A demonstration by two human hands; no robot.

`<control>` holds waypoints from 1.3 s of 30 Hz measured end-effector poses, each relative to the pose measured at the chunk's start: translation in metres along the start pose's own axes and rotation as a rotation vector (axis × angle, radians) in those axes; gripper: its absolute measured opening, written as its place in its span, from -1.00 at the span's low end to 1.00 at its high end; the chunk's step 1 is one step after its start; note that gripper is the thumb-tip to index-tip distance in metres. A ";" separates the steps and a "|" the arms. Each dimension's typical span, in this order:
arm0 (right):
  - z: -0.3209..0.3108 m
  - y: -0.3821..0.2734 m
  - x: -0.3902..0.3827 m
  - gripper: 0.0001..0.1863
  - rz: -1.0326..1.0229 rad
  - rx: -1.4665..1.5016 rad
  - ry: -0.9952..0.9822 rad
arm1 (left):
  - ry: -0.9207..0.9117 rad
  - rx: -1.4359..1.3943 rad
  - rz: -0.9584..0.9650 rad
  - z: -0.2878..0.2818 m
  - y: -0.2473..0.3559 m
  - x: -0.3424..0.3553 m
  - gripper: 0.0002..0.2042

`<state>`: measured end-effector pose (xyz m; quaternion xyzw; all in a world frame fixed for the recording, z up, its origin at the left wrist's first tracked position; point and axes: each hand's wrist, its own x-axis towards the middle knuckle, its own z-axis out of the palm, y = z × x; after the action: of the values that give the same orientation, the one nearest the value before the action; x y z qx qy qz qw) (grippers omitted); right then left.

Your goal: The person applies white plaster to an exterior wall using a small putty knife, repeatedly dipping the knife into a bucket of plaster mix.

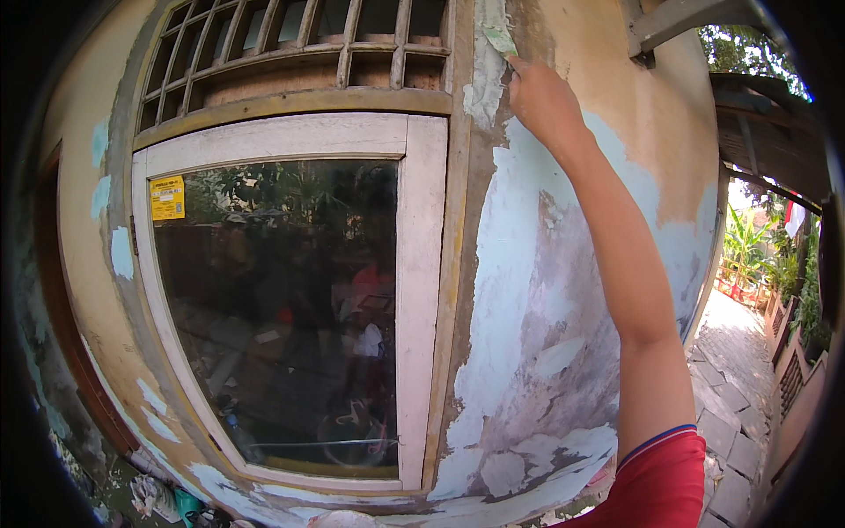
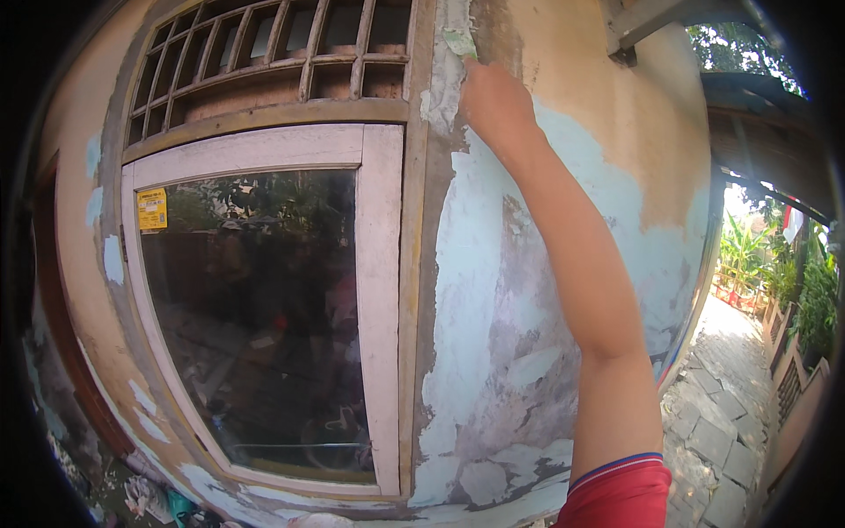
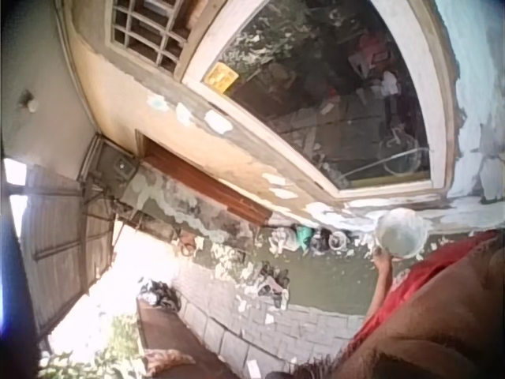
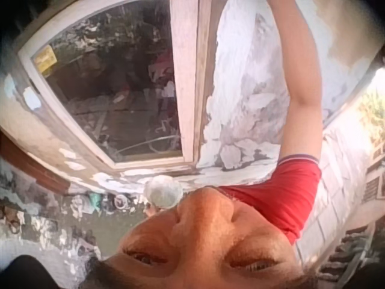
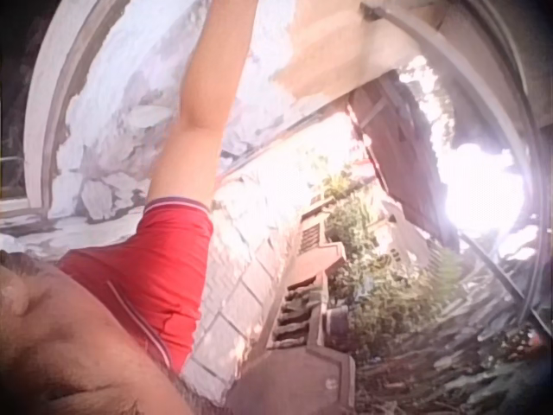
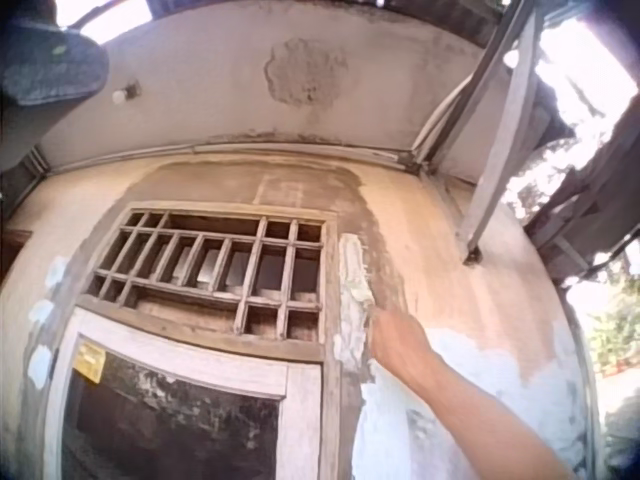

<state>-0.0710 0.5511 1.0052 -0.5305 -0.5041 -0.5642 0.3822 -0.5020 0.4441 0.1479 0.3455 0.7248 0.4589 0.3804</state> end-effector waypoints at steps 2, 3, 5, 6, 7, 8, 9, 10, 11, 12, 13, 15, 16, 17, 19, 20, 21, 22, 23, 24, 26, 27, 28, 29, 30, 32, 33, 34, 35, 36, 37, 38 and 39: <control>-0.014 -0.003 -0.006 -0.62 0.009 0.017 0.019 | 0.008 0.004 -0.009 -0.004 0.000 -0.005 -0.52; -0.018 -0.001 0.001 -0.62 0.012 0.001 0.034 | 0.007 0.006 -0.013 -0.006 0.003 -0.007 -0.52; -0.022 0.007 0.025 -0.63 0.016 -0.031 0.060 | 0.014 0.011 -0.023 -0.010 0.005 -0.012 -0.52; -0.022 0.016 0.044 -0.63 0.030 -0.046 0.091 | 0.010 0.012 -0.025 -0.010 0.007 -0.014 -0.52; -0.021 0.028 0.068 -0.63 0.043 -0.061 0.122 | 0.003 0.016 -0.027 -0.009 0.009 -0.015 -0.51; -0.021 0.036 0.088 -0.63 0.053 -0.075 0.151 | -0.006 0.020 -0.029 -0.009 0.009 -0.017 -0.51; -0.021 0.041 0.103 -0.67 0.058 -0.077 0.162 | -0.011 0.020 -0.030 -0.007 0.010 -0.018 -0.51; -0.019 0.044 0.114 -0.70 0.067 -0.074 0.175 | -0.012 0.020 -0.033 -0.007 0.009 -0.018 -0.51; -0.018 0.049 0.122 -0.71 0.076 -0.073 0.186 | -0.015 0.020 -0.036 -0.006 0.009 -0.019 -0.51; -0.016 0.052 0.125 -0.70 0.062 -0.075 0.143 | -0.013 0.026 -0.038 -0.007 0.008 -0.021 -0.51; -0.014 0.056 0.126 -0.67 0.048 -0.081 0.099 | -0.015 0.027 -0.040 -0.008 0.009 -0.021 -0.51; -0.014 0.058 0.118 -0.63 0.041 -0.080 0.029 | -0.025 0.034 -0.039 -0.006 0.011 -0.023 -0.51; -0.014 0.047 0.101 -0.64 0.049 -0.056 0.001 | -0.017 0.036 -0.045 -0.009 0.010 -0.025 -0.51; -0.015 0.036 0.083 -0.64 0.057 -0.036 -0.028 | -0.010 0.040 -0.053 -0.011 0.009 -0.027 -0.50; -0.020 0.025 0.046 -0.66 0.019 -0.024 -0.047 | -0.019 0.047 -0.051 -0.013 0.010 -0.025 -0.50; -0.018 0.018 0.028 -0.67 0.001 -0.006 -0.058 | -0.015 0.055 -0.058 -0.014 0.011 -0.027 -0.50; -0.021 0.013 0.012 -0.66 0.003 -0.001 -0.080 | -0.023 0.062 -0.058 -0.015 0.009 -0.025 -0.50; -0.024 0.009 -0.002 -0.66 0.004 0.004 -0.102 | -0.030 0.083 -0.058 -0.012 0.009 -0.026 -0.50; -0.026 0.004 -0.015 -0.66 0.005 0.010 -0.123 | -0.040 0.101 -0.049 -0.009 -0.001 -0.023 -0.50; -0.028 0.001 -0.028 -0.66 0.010 0.003 -0.132 | -0.044 0.135 -0.031 -0.008 -0.009 -0.021 -0.50; -0.029 -0.012 -0.051 -0.66 0.024 0.030 -0.147 | -0.018 0.051 0.044 0.002 -0.055 -0.006 -0.48; -0.033 -0.020 -0.064 -0.66 0.030 0.040 -0.160 | -0.007 0.007 0.080 0.005 -0.073 -0.002 -0.46; -0.037 -0.026 -0.078 -0.67 0.035 0.045 -0.175 | -0.020 0.008 0.039 0.002 -0.070 -0.004 -0.47; -0.039 -0.031 -0.086 -0.67 0.040 0.054 -0.190 | -0.028 0.008 -0.002 -0.001 -0.065 -0.004 -0.47; -0.044 -0.028 -0.088 -0.67 0.027 0.040 -0.178 | -0.055 0.008 -0.039 -0.001 -0.035 -0.012 -0.47; -0.054 -0.021 -0.091 -0.66 0.003 0.032 -0.152 | -0.102 -0.021 -0.142 -0.016 0.045 -0.049 -0.46; -0.056 -0.019 -0.084 -0.66 0.004 0.034 -0.108 | -0.119 -0.036 -0.192 -0.024 0.065 -0.060 -0.46; -0.056 -0.016 -0.069 -0.65 0.006 0.036 -0.064 | -0.156 -0.070 -0.179 -0.027 0.058 -0.057 -0.42; -0.054 -0.012 -0.053 -0.65 0.008 0.036 -0.020 | -0.195 -0.104 -0.166 -0.026 0.043 -0.050 -0.39; -0.049 -0.012 -0.037 -0.65 0.010 0.015 0.014 | -0.229 -0.140 -0.157 -0.026 0.030 -0.045 -0.35; -0.041 -0.013 -0.022 -0.64 0.014 -0.004 0.047 | -0.219 -0.144 -0.136 -0.026 0.019 -0.043 -0.38; -0.035 -0.012 -0.009 -0.64 0.013 0.001 0.053 | -0.187 -0.131 -0.090 -0.024 0.006 -0.039 -0.41; -0.030 -0.010 0.002 -0.64 0.012 0.003 0.060 | -0.149 -0.117 -0.045 -0.021 -0.009 -0.035 -0.44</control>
<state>-0.0876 0.5245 1.0071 -0.5157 -0.4900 -0.5770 0.4014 -0.5050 0.4025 0.1544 0.3395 0.6741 0.4648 0.4629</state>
